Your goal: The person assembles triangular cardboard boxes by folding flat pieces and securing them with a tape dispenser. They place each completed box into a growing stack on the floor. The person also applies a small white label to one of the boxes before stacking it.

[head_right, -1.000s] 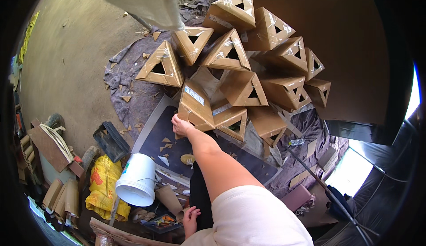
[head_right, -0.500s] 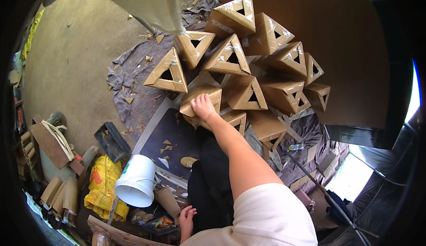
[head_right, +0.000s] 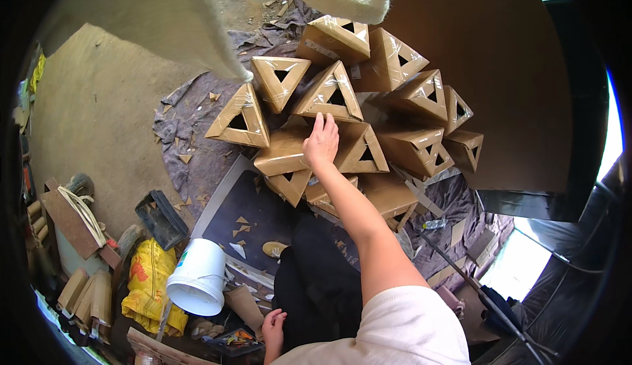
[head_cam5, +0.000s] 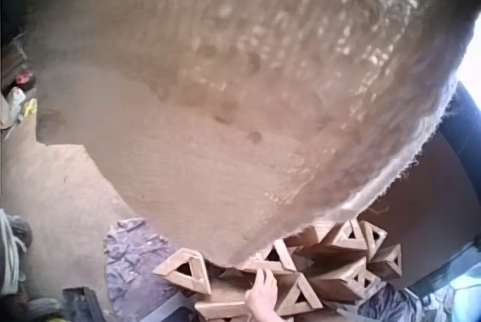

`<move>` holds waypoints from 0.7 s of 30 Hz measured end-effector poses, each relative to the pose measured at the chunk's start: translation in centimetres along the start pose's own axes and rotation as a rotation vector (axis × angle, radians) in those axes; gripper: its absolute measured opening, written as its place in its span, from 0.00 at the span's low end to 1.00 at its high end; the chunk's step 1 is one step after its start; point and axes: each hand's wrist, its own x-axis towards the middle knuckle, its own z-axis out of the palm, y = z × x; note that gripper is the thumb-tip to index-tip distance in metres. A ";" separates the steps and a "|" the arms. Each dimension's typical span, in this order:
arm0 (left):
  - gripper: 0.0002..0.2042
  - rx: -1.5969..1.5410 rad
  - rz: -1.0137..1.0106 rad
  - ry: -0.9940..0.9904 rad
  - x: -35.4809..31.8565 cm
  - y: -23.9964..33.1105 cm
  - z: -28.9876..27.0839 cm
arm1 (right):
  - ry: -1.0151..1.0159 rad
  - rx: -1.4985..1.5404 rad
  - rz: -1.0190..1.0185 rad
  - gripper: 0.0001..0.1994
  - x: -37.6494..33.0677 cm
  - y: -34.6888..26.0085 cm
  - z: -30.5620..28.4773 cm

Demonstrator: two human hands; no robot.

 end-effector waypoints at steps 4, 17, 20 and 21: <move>0.19 0.570 0.140 -0.063 -0.3 0.8 0.1 | -0.361 -0.151 0.132 0.38 3.3 3.9 -1.0; 0.28 -0.151 0.030 -0.582 0.5 4.0 4.2 | -0.040 0.897 0.556 0.21 -16.4 1.6 0.9; 0.28 -0.699 -0.072 -0.812 -0.7 3.9 7.3 | -0.301 1.384 0.896 0.18 -23.1 -6.0 -2.7; 0.27 -0.690 -0.054 -0.706 -2.1 4.8 8.3 | -0.392 1.386 0.906 0.18 -25.1 -7.0 -3.1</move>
